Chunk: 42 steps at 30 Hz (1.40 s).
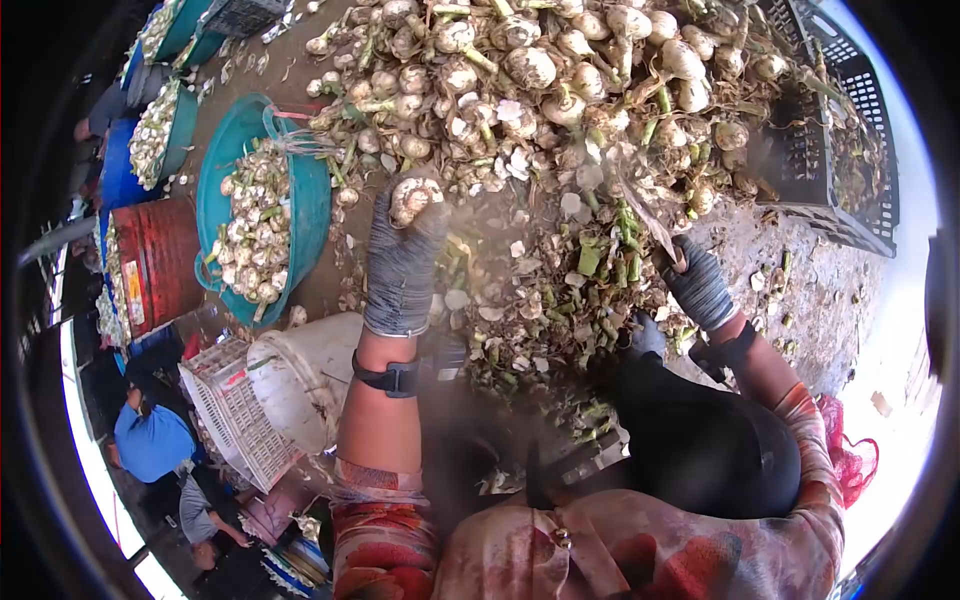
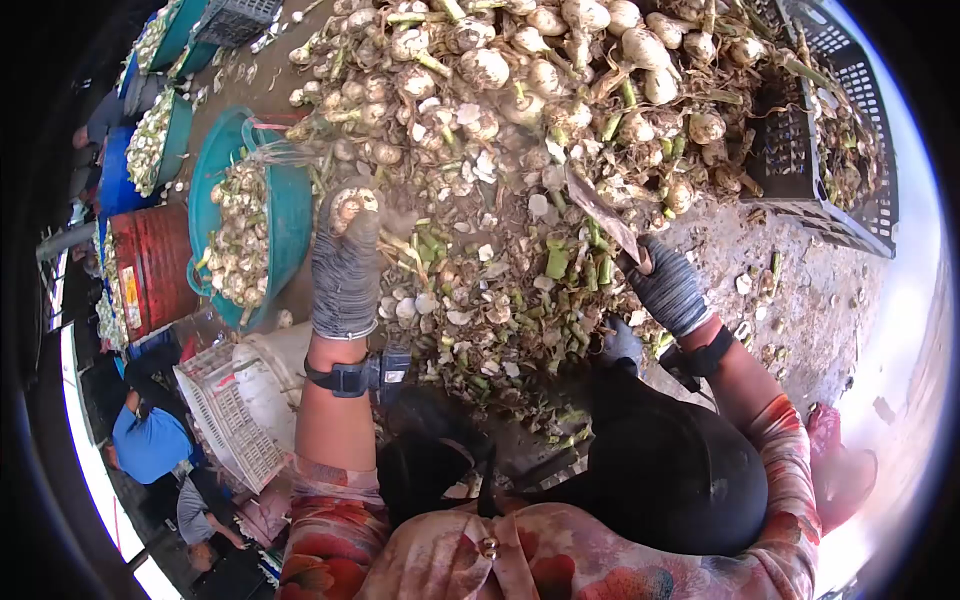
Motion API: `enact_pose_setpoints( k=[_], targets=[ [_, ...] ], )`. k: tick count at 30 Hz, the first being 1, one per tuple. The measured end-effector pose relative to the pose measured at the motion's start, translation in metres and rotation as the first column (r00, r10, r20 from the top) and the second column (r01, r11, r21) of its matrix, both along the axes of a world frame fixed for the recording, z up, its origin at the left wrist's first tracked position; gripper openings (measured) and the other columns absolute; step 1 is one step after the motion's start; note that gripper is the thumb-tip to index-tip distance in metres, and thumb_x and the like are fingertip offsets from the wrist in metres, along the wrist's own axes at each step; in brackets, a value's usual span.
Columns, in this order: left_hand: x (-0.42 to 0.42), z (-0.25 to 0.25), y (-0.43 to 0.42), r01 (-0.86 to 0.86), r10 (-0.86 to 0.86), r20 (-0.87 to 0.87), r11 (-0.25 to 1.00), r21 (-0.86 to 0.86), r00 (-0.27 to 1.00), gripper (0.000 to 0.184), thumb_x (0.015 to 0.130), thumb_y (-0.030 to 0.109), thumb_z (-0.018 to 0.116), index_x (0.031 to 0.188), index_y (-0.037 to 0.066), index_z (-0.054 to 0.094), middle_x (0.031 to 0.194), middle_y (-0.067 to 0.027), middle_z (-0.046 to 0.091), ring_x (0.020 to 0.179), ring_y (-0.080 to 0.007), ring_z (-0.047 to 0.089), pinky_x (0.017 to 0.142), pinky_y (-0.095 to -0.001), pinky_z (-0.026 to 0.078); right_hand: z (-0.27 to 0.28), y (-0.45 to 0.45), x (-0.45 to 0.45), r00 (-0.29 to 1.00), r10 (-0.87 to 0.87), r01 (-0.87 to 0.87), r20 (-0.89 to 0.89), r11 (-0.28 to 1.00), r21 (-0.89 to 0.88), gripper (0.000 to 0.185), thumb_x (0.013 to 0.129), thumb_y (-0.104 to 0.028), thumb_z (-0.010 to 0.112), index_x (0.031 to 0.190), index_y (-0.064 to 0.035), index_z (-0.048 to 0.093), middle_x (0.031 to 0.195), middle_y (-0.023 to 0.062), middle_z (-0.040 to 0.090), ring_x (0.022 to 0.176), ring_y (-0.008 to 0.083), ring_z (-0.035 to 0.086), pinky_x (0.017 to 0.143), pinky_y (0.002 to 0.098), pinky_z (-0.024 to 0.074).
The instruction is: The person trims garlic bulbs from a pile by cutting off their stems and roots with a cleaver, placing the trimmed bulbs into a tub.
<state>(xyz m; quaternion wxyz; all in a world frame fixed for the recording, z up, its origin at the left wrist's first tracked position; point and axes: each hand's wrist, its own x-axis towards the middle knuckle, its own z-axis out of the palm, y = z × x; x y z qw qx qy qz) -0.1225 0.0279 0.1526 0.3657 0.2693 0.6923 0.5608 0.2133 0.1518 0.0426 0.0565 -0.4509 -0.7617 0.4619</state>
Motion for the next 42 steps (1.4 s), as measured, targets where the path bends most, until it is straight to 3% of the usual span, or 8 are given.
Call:
enact_pose_setpoints(
  k=[7,13,20,23,25,28,39,42],
  targets=[
    [0.046,-0.010,-0.045,0.055,-0.048,0.138,0.998,-0.043,0.989,0.033,0.088,0.010,0.065,0.118,0.004,0.053,0.108,-0.0072,0.061,0.095,-0.0155,0.060,0.082,-0.0273,0.051,0.074,-0.015,-0.069,0.881,0.467,-0.429,-0.081,0.859,0.279,0.032,0.078,-0.022,0.068,0.106,-0.0115,0.058,0.083,0.0143,0.065,0.079,0.0350,0.065,0.067,0.0427,0.0515],
    [0.046,-0.047,-0.091,0.378,-0.544,-0.595,0.839,-0.391,0.592,0.037,0.092,0.032,0.058,0.125,0.016,0.057,0.120,-0.0046,0.061,0.110,-0.0235,0.058,0.096,-0.0410,0.043,0.092,-0.027,-0.077,0.801,0.597,-0.537,-0.051,0.753,0.379,0.030,0.071,-0.014,0.064,0.100,-0.0107,0.058,0.076,0.0125,0.064,0.072,0.0341,0.065,0.059,0.0448,0.0501],
    [0.071,-0.053,-0.064,0.381,-0.422,-0.457,0.906,-0.185,0.783,0.030,0.088,0.010,0.064,0.116,0.002,0.058,0.103,-0.0088,0.065,0.091,-0.0204,0.062,0.083,-0.0320,0.051,0.047,-0.021,-0.067,0.841,0.533,-0.534,0.091,0.793,0.292,0.025,0.079,-0.018,0.061,0.102,-0.0092,0.058,0.070,0.0151,0.063,0.070,0.0355,0.066,0.059,0.0455,0.0499],
    [0.089,-0.011,-0.041,0.375,-0.366,0.084,0.914,-0.154,0.927,0.031,0.090,0.017,0.063,0.117,0.006,0.054,0.103,-0.0050,0.062,0.093,-0.0161,0.059,0.082,-0.0314,0.050,0.019,-0.001,-0.054,0.884,0.403,-0.426,0.237,0.903,0.053,0.026,0.083,-0.023,0.061,0.103,-0.0079,0.059,0.072,0.0166,0.065,0.071,0.0356,0.066,0.062,0.0456,0.0508],
    [0.085,-0.001,-0.033,0.381,-0.403,-0.142,0.910,-0.163,0.904,0.028,0.089,0.015,0.065,0.114,0.006,0.054,0.101,-0.0040,0.061,0.087,-0.0115,0.058,0.077,-0.0280,0.051,-0.012,0.011,-0.029,0.787,0.469,-0.511,0.401,0.860,-0.002,0.026,0.088,-0.029,0.059,0.104,-0.0086,0.060,0.075,0.0181,0.066,0.072,0.0364,0.066,0.066,0.0454,0.0515],
    [0.089,-0.006,-0.024,0.313,-0.298,0.187,0.948,-0.054,0.936,0.029,0.091,0.020,0.064,0.114,0.005,0.055,0.102,-0.0037,0.061,0.088,-0.0120,0.058,0.078,-0.0283,0.050,0.023,-0.007,-0.035,0.965,0.261,-0.261,-0.035,0.965,-0.010,0.036,0.089,-0.041,0.058,0.105,-0.0085,0.060,0.075,0.0175,0.066,0.072,0.0378,0.065,0.066,0.0455,0.0518],
    [0.080,-0.036,-0.023,0.475,-0.519,-0.408,0.854,-0.212,0.751,0.044,0.090,0.010,0.061,0.128,0.001,0.042,0.109,-0.0071,0.059,0.096,-0.0149,0.056,0.087,-0.0297,0.048,0.045,-0.018,-0.046,0.883,0.456,-0.469,0.112,0.868,0.164,0.023,0.080,-0.023,0.060,0.098,-0.0097,0.059,0.075,0.0163,0.065,0.073,0.0368,0.066,0.063,0.0467,0.0511],
    [0.106,-0.022,-0.019,0.277,-0.280,-0.045,0.959,-0.065,0.959,0.042,0.089,0.012,0.063,0.125,0.000,0.044,0.111,-0.0071,0.057,0.100,-0.0150,0.055,0.089,-0.0307,0.046,0.019,-0.006,-0.031,0.903,0.325,-0.319,0.282,0.945,-0.069,0.037,0.089,-0.040,0.057,0.099,-0.0056,0.062,0.078,0.0203,0.066,0.075,0.0378,0.066,0.068,0.0459,0.0520]
  ],
)
